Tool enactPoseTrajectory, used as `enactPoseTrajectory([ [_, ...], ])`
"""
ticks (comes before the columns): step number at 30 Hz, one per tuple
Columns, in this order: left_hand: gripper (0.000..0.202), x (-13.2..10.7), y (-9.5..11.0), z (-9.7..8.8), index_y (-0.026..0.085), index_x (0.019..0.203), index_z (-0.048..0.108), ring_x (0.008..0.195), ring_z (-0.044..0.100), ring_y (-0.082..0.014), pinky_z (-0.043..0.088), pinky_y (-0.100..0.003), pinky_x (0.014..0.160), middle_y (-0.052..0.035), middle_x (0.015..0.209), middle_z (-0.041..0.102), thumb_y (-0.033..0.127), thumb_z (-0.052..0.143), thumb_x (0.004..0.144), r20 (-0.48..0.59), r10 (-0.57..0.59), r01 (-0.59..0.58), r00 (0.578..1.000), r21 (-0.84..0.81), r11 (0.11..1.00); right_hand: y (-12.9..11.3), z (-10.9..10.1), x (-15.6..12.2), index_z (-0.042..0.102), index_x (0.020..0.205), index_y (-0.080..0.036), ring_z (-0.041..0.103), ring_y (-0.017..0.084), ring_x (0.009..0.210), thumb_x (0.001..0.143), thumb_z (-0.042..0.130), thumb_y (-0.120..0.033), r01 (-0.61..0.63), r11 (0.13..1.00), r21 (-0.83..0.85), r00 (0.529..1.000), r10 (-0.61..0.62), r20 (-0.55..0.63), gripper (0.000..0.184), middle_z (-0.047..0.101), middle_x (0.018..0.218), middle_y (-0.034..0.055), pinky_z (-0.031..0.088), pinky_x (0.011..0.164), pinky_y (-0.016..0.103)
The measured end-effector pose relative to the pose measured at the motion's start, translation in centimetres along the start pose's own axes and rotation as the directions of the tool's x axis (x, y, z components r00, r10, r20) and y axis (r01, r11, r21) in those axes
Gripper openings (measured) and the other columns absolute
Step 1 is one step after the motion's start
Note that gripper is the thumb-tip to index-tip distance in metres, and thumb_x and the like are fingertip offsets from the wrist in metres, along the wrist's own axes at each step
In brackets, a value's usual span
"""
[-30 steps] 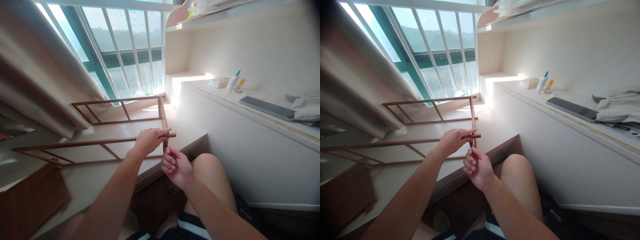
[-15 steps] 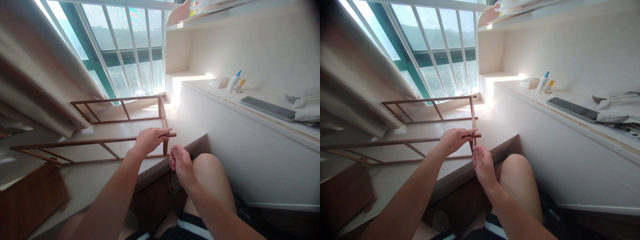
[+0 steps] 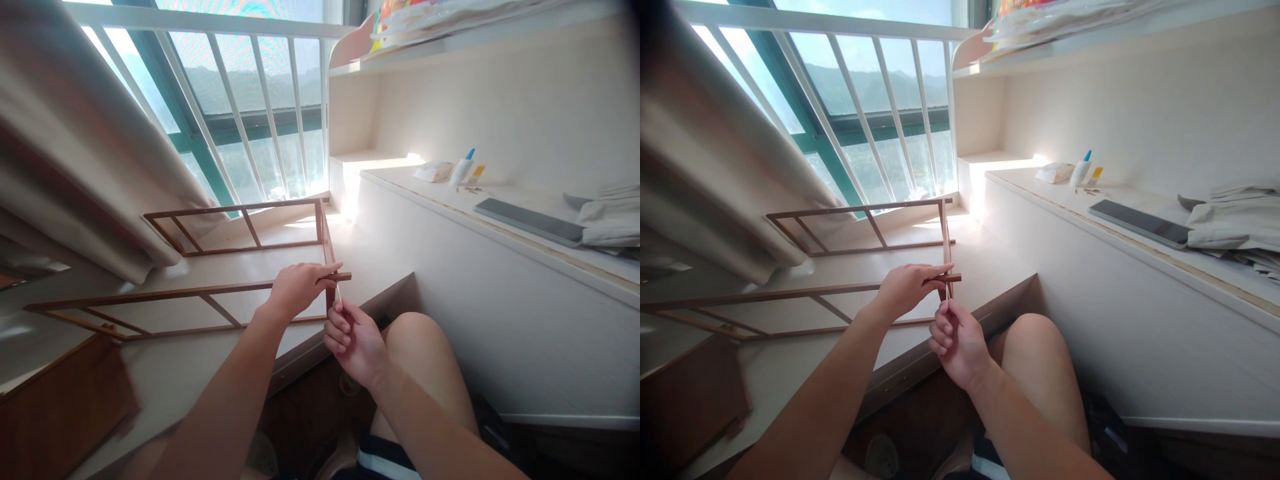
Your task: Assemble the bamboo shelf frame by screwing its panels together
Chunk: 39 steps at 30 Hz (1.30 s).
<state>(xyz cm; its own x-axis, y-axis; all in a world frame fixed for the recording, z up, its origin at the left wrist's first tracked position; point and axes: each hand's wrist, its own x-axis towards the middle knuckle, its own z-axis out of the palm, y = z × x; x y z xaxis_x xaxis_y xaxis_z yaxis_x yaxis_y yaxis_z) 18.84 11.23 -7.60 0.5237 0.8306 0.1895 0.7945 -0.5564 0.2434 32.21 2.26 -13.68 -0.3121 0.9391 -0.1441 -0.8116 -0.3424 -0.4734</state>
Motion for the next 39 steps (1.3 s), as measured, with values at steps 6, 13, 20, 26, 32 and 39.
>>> enactPoseTrajectory([
  [6, 0.038, 0.0, 0.0, 0.0, 0.053, 0.129, 0.051, 0.084, 0.066, -0.0167, 0.034, -0.025, 0.061, 0.0086, 0.1, 0.073, 0.043, 0.052, 0.092, -0.005, -0.006, 0.006, 1.0, 0.01, 1.0, 0.3, 0.4, 0.1, 0.048, 0.086, -0.021, 0.019, 0.007, 0.042, 0.098, 0.045, -0.029, -0.108, 0.968, 0.228, 0.984, 0.071, 0.165, 0.014, 0.028, 0.055, -0.0093, 0.021, 0.039, 0.017],
  [13, 0.037, 0.0, -0.2, 0.2, 0.052, 0.129, 0.053, 0.088, 0.066, -0.0186, 0.035, -0.026, 0.062, 0.0084, 0.103, 0.073, 0.047, 0.051, 0.092, -0.02, 0.0, 0.0, 1.0, 0.014, 1.0, 0.6, -1.1, 0.2, 0.041, 0.082, -0.023, 0.028, 0.008, 0.044, 0.092, 0.052, -0.051, 0.24, 0.748, -0.618, 0.9, -0.41, -0.148, 0.031, 0.037, 0.056, -0.0087, 0.022, 0.041, 0.021],
  [20, 0.037, 0.0, -0.1, 0.2, 0.053, 0.128, 0.052, 0.086, 0.066, -0.0176, 0.034, -0.026, 0.061, 0.0093, 0.102, 0.073, 0.047, 0.051, 0.092, -0.02, -0.007, 0.007, 1.0, 0.015, 1.0, -1.6, -1.2, -0.3, 0.044, 0.066, -0.02, 0.035, 0.011, 0.055, 0.094, 0.049, -0.046, 0.136, -0.032, -0.99, 0.803, -0.581, 0.129, 0.038, 0.038, 0.056, -0.0049, 0.027, 0.057, 0.027],
  [26, 0.038, 0.0, -0.2, 0.2, 0.053, 0.13, 0.05, 0.086, 0.065, -0.0176, 0.033, -0.026, 0.061, 0.0089, 0.102, 0.073, 0.046, 0.05, 0.092, -0.012, 0.0, 0.0, 1.0, 0.025, 1.0, -0.9, -0.6, 0.5, 0.048, 0.066, -0.019, 0.036, 0.011, 0.053, 0.095, 0.046, -0.046, 0.162, 0.272, -0.948, 0.875, -0.484, 0.011, 0.04, 0.04, 0.055, -0.0042, 0.026, 0.051, 0.025],
  [32, 0.038, 0.0, -0.1, 0.0, 0.053, 0.129, 0.051, 0.088, 0.066, -0.018, 0.035, -0.026, 0.063, 0.0085, 0.103, 0.073, 0.044, 0.05, 0.092, -0.012, 0.002, -0.002, 1.0, 0.018, 1.0, -0.6, 0.3, 0.5, 0.049, 0.078, -0.02, 0.02, 0.007, 0.042, 0.093, 0.051, -0.036, 0.015, 0.98, -0.199, 0.999, -0.021, -0.028, 0.022, 0.029, 0.053, -0.0093, 0.021, 0.04, 0.02],
  [39, 0.037, -0.1, 0.4, -0.3, 0.051, 0.128, 0.054, 0.09, 0.067, -0.0187, 0.037, -0.026, 0.064, 0.0061, 0.104, 0.073, 0.042, 0.05, 0.093, -0.006, -0.027, 0.027, 1.0, 0.03, 0.999, -0.6, 0.0, 0.3, 0.048, 0.082, -0.02, 0.017, 0.006, 0.042, 0.093, 0.054, -0.035, -0.138, 0.989, 0.046, 0.985, 0.132, 0.112, 0.02, 0.028, 0.054, -0.0099, 0.019, 0.039, 0.017],
])
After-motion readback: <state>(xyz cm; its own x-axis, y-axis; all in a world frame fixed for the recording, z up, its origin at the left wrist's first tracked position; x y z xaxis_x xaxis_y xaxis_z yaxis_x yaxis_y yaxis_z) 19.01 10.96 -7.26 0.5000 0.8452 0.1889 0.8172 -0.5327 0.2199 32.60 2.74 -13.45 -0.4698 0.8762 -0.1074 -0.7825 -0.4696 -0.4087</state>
